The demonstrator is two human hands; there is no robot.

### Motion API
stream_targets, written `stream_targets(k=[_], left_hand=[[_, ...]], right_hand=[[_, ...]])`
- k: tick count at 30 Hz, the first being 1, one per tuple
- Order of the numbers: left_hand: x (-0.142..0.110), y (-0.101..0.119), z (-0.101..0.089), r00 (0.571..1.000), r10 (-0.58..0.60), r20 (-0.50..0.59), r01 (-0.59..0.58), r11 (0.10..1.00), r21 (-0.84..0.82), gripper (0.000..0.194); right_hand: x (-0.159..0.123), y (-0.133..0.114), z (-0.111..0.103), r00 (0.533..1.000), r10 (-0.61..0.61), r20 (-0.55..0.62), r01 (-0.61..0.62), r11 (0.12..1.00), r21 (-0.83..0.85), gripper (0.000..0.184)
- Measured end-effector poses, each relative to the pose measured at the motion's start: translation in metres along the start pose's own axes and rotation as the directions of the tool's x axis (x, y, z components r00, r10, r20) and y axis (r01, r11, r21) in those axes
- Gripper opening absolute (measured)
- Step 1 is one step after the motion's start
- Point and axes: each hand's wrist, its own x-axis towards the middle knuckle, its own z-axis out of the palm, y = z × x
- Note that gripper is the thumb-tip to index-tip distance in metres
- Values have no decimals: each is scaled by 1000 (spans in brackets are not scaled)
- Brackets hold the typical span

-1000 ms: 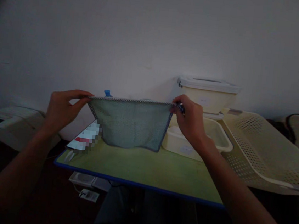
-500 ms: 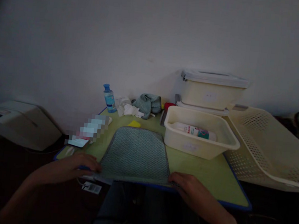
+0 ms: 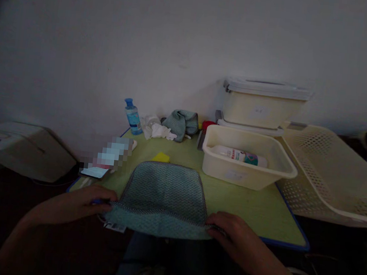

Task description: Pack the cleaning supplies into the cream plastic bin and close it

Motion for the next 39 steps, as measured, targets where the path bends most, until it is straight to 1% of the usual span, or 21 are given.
stream_targets(k=[1,3,4,5,7,8,9,11,14,18,21,23,26,28,29,31,34,36,39], left_hand=[[5,2,-3,998,3,-55,-4,1000,-22,24],[19,4,-8,986,10,-164,-23,997,-74,25],[28,5,-9,979,11,-202,-31,995,-95,25],[38,4,-9,972,7,-235,-33,994,-106,26],[58,0,-5,936,-22,-352,-16,994,-105,22],[68,-3,-2,911,-51,-409,10,995,-102,19],[76,-7,3,887,-76,-455,35,995,-98,17],[88,-14,12,841,-130,-526,101,991,-84,17],[98,-21,21,787,-183,-589,179,982,-66,15],[103,-23,25,738,-217,-639,231,971,-62,13],[107,-21,28,709,-236,-664,263,963,-62,12],[110,-20,31,698,-242,-673,276,959,-59,11],[113,-18,34,696,-236,-678,279,959,-48,14],[114,-18,36,722,-208,-660,266,964,-13,20],[115,-18,36,741,-192,-644,257,966,8,22],[117,-18,36,776,-164,-609,238,970,43,22],[121,-17,35,802,-145,-580,217,975,56,19],[125,-14,33,815,-131,-565,186,982,42,16],[131,-9,31,828,-118,-548,99,993,-64,14]], right_hand=[[6,-1,-2,1000,2,-30,-2,1000,5,16],[23,-1,-5,991,12,-132,-10,1000,14,18],[32,0,-4,983,21,-182,-18,1000,17,18],[42,1,-2,965,43,-258,-40,999,16,18],[62,5,6,926,101,-363,-103,995,15,16],[71,8,12,918,123,-378,-128,992,12,15],[78,11,17,911,146,-386,-156,988,6,14],[90,17,28,914,186,-361,-210,977,-29,14],[100,27,38,910,228,-347,-276,956,-97,16],[106,35,40,883,278,-378,-357,921,-158,19],[110,34,39,887,295,-355,-383,900,-209,21],[111,31,39,895,307,-323,-394,884,-250,20],[112,26,43,909,309,-280,-395,853,-342,21],[112,26,46,917,291,-274,-386,823,-418,24],[112,27,47,926,261,-274,-363,817,-449,27],[112,31,50,948,153,-277,-277,828,-488,32],[113,41,54,964,-24,-265,-112,865,-489,39],[115,47,56,961,-74,-266,-60,883,-465,44],[115,49,58,956,-93,-279,-38,901,-431,50]])
